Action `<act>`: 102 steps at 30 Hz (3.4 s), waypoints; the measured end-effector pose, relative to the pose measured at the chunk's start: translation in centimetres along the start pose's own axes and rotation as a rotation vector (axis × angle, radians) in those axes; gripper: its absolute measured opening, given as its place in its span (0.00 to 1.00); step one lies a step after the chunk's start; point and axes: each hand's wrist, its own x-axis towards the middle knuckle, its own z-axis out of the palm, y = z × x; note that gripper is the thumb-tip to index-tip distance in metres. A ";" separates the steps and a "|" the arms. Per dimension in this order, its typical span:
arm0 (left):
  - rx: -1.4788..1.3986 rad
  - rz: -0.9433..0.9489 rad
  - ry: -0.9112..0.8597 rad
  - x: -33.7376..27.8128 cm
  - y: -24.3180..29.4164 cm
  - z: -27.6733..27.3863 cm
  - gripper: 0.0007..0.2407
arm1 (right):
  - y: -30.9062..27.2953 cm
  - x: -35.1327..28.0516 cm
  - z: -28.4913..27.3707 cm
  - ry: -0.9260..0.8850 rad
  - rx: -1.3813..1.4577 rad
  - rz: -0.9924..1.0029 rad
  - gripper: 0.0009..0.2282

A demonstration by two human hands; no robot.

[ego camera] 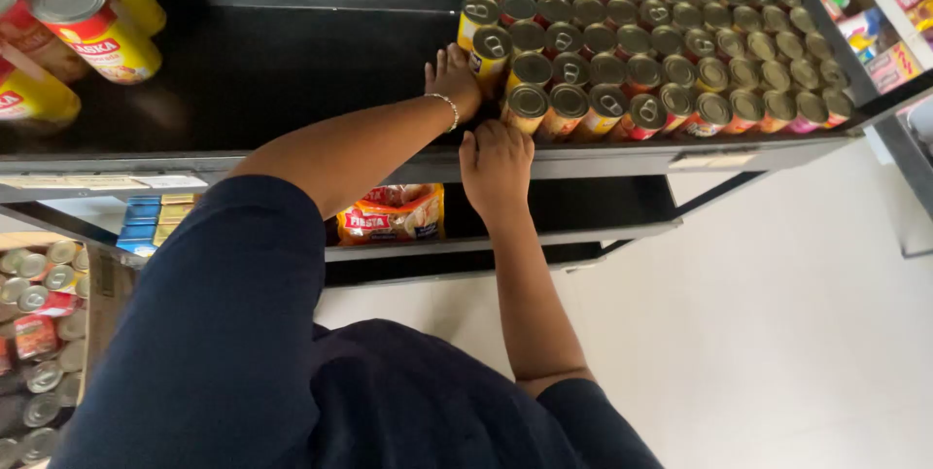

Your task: Stocking canned goods from a cardboard box onto store shelves.

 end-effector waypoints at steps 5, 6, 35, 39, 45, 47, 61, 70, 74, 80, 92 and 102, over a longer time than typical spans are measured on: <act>-0.110 -0.053 0.096 3.6 -1.2 -1.4 0.29 | 0.2 -0.2 -0.3 -0.016 0.058 -0.020 0.11; -0.118 -0.038 0.114 4.2 -1.5 -2.1 0.27 | 0.5 -0.3 -0.1 -0.005 0.074 -0.034 0.12; -0.799 -0.030 0.111 -51.7 -47.7 -9.8 0.12 | -42.4 -8.0 15.6 -1.225 1.370 -0.194 0.07; -0.639 -0.240 0.097 -56.1 -62.9 2.4 0.13 | -50.6 -11.1 22.9 -1.552 1.232 -0.270 0.06; -0.838 -0.975 0.042 -59.9 -76.2 9.0 0.24 | -57.3 -14.8 32.5 -1.827 0.935 -0.130 0.09; -0.761 -1.034 0.140 -59.3 -79.7 10.0 0.31 | -58.5 -16.3 34.8 -1.887 0.782 -0.007 0.11; -0.193 -1.254 -0.303 -47.5 -88.5 9.9 0.42 | -59.0 -24.1 42.5 -1.976 0.597 0.435 0.11; -0.451 -1.204 0.187 -52.9 -88.1 8.2 0.33 | -57.7 -25.2 45.3 -1.938 0.535 0.619 0.11; -0.892 -1.036 0.297 -56.2 -85.4 6.0 0.31 | -60.9 -23.2 44.4 -1.691 0.858 0.431 0.24; -1.124 -0.704 0.247 -57.0 -77.5 3.1 0.30 | -63.3 -22.0 43.1 -1.850 1.034 0.409 0.35; -2.734 -1.134 0.248 -58.4 -75.8 2.8 0.11 | -66.1 -14.2 35.5 -1.747 1.183 -0.277 0.36; -2.598 -0.667 0.296 -62.6 -76.0 2.1 0.14 | -73.6 -14.2 36.5 -1.989 1.126 -0.661 0.30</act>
